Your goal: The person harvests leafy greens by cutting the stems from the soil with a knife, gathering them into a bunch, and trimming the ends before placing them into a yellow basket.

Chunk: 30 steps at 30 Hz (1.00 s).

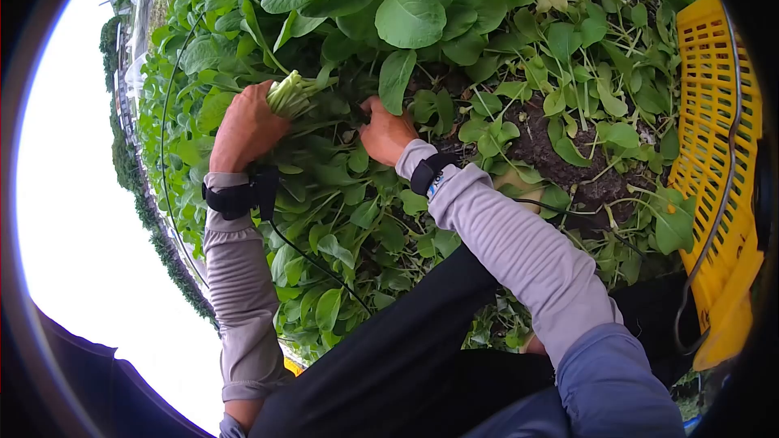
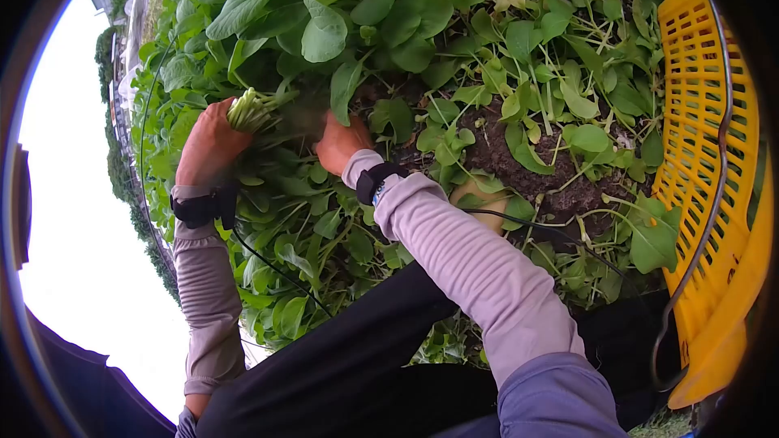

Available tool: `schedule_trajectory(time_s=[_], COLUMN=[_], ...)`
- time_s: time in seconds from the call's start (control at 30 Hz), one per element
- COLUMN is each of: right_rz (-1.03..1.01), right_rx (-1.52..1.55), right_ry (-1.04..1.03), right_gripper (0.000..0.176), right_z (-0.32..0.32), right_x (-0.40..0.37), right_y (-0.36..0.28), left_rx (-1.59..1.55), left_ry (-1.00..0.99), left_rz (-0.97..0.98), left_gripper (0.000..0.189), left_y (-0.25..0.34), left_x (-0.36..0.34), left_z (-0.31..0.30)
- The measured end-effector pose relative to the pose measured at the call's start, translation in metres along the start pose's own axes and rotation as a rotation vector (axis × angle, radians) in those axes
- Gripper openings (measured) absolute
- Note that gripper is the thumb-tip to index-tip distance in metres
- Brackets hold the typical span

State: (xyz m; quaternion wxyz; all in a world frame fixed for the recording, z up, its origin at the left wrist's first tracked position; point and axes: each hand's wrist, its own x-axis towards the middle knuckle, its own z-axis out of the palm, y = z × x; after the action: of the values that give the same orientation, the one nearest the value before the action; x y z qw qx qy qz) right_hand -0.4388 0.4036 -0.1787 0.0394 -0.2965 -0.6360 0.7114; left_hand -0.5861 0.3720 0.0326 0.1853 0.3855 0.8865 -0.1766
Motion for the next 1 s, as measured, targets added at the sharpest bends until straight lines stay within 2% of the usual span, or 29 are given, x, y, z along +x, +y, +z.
schedule_trajectory(time_s=[0.07,0.1,0.13,0.17,0.23,0.27,0.33,0.37,0.43,0.47,0.5,0.57,0.6,0.63,0.7,0.73,0.77,0.8,0.83,0.87,0.9,0.97,1.0], right_rz=[0.256,0.377,0.294,0.237,-0.114,-0.115,-0.3,-0.307,-0.422,-0.397,-0.399,-0.416,-0.341,-0.347,-0.472,-0.528,-0.581,-0.532,-0.531,-0.49,-0.448,-0.458,-0.437], right_rx=[0.382,0.592,0.694,0.911,0.97,0.971,1.083,1.079,0.9,0.855,0.851,0.816,0.704,0.639,0.449,0.356,0.263,0.264,0.265,0.391,0.517,0.515,0.54], right_ry=[-0.025,-0.012,0.015,-0.065,0.049,0.051,0.081,0.087,-0.008,-0.021,-0.019,0.146,0.174,0.217,0.216,0.15,0.083,-0.035,-0.036,-0.055,-0.074,-0.065,-0.083], right_gripper=[0.039,0.037,0.035,0.035,0.041,0.041,0.048,0.048,0.048,0.029,0.029,0.021,0.018,0.019,0.022,0.023,0.023,0.019,0.019,0.019,0.02,0.021,0.022], right_z=[-0.006,-0.011,-0.016,-0.034,-0.052,-0.065,-0.09,-0.1,-0.121,-0.134,-0.136,-0.137,-0.148,-0.152,-0.153,-0.153,-0.157,-0.16,-0.158,-0.155,-0.154,-0.156,-0.156], right_x=[-0.028,-0.045,-0.061,-0.077,-0.095,-0.101,-0.109,-0.11,-0.109,-0.111,-0.109,-0.103,-0.105,-0.102,-0.095,-0.096,-0.098,-0.101,-0.102,-0.102,-0.101,-0.099,-0.099], right_y=[0.0,-0.005,-0.01,-0.026,-0.057,-0.073,-0.101,-0.105,-0.107,-0.112,-0.11,-0.103,-0.099,-0.093,-0.084,-0.079,-0.082,-0.085,-0.086,-0.088,-0.089,-0.089,-0.09], left_rx=[-0.079,-0.024,0.031,0.032,-0.383,-0.381,-0.768,-0.769,-0.877,-0.897,-0.9,-0.951,-0.868,-0.869,-0.606,-0.602,-0.601,-0.673,-0.745,-0.769,-0.768,-1.045,-1.077], left_ry=[-0.027,0.064,0.153,0.155,-0.081,-0.081,-0.037,-0.034,-0.209,-0.259,-0.258,-0.283,-0.148,-0.147,0.097,0.203,0.2,0.119,0.037,-0.059,-0.058,-0.173,-0.198], left_rz=[0.017,0.062,0.104,0.106,-0.064,-0.062,-0.012,-0.003,0.003,-0.005,-0.001,0.01,0.058,0.058,0.039,0.099,0.096,0.081,0.065,-0.02,-0.02,0.005,0.003], left_gripper=[0.042,0.04,0.038,0.038,0.052,0.052,0.053,0.053,0.058,0.06,0.06,0.061,0.052,0.052,0.039,0.029,0.029,0.029,0.03,0.036,0.036,0.044,0.05], left_y=[0.011,0.006,0.005,0.018,0.048,0.053,0.062,0.065,0.068,0.076,0.086,0.104,0.11,0.114,0.123,0.128,0.132,0.135,0.138,0.141,0.138,0.129,0.125], left_x=[-0.024,-0.036,-0.048,-0.059,-0.081,-0.094,-0.113,-0.114,-0.116,-0.115,-0.113,-0.11,-0.116,-0.123,-0.135,-0.134,-0.131,-0.127,-0.122,-0.117,-0.113,-0.106,-0.104], left_z=[-0.023,-0.033,-0.042,-0.058,-0.093,-0.094,-0.096,-0.095,-0.087,-0.084,-0.08,-0.072,-0.068,-0.07,-0.076,-0.073,-0.072,-0.072,-0.073,-0.074,-0.072,-0.062,-0.059])
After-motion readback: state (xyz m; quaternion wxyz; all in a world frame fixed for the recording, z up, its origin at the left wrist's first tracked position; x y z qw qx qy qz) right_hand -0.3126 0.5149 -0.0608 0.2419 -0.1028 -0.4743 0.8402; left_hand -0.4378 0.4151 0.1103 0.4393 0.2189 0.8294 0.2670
